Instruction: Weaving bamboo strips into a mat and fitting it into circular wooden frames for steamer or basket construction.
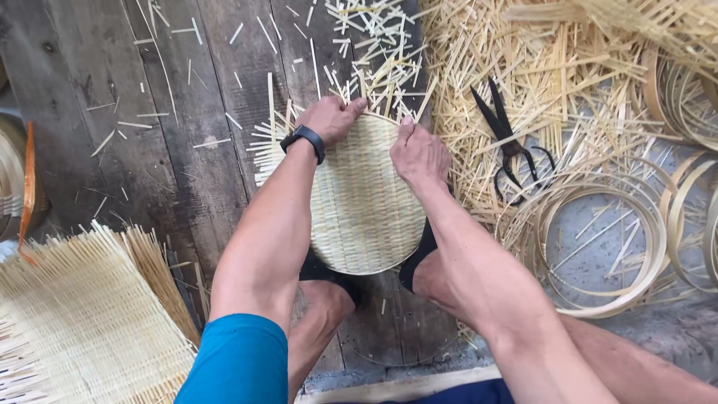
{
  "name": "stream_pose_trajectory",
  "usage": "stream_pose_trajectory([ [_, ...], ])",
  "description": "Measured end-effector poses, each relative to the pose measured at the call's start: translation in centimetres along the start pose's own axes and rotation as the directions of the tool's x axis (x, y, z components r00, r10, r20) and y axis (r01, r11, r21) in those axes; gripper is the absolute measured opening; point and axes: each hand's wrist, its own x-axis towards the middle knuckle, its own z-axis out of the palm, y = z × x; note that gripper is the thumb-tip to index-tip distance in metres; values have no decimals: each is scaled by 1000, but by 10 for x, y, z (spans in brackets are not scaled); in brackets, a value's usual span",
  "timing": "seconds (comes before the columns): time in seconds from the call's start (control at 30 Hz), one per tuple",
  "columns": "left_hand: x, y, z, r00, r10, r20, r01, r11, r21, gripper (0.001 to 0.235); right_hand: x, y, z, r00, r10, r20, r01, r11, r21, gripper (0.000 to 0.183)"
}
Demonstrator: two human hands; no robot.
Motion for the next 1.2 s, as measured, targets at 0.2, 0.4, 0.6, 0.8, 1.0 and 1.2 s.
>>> stream_pose_trajectory([
  [0.2, 16, -24, 10, 997, 73, -29, -74, 996, -47, 74, -8, -15, -18, 993, -104, -58, 108, 991, 74, 52],
  [0.4, 0, -56, 29, 943, 96, -320, -243, 854, -460, 57, 29, -95, 16, 589, -744, -315, 791, 451, 413, 50],
  [0.6, -94, -90, 71, 591, -325, -738, 106, 939, -328, 58, 9, -124, 9, 471, -881, 37, 880, 467, -85, 62],
  [0.8, -81, -91, 62, 740, -426, -520, 275, 898, -344, 82, 6, -145, 0, 651, -643, 403, 758, 584, -292, 72],
  [1.0, -63, -111, 72, 798, -486, -357, 358, 858, -368, 82, 9, -145, 8, 722, -418, 552, 672, 615, -413, 91],
  [1.2, -57, -128, 82, 731, -425, -533, 136, 857, -497, 71, 20, -67, -32, 666, -739, -97, 712, 593, 377, 45],
])
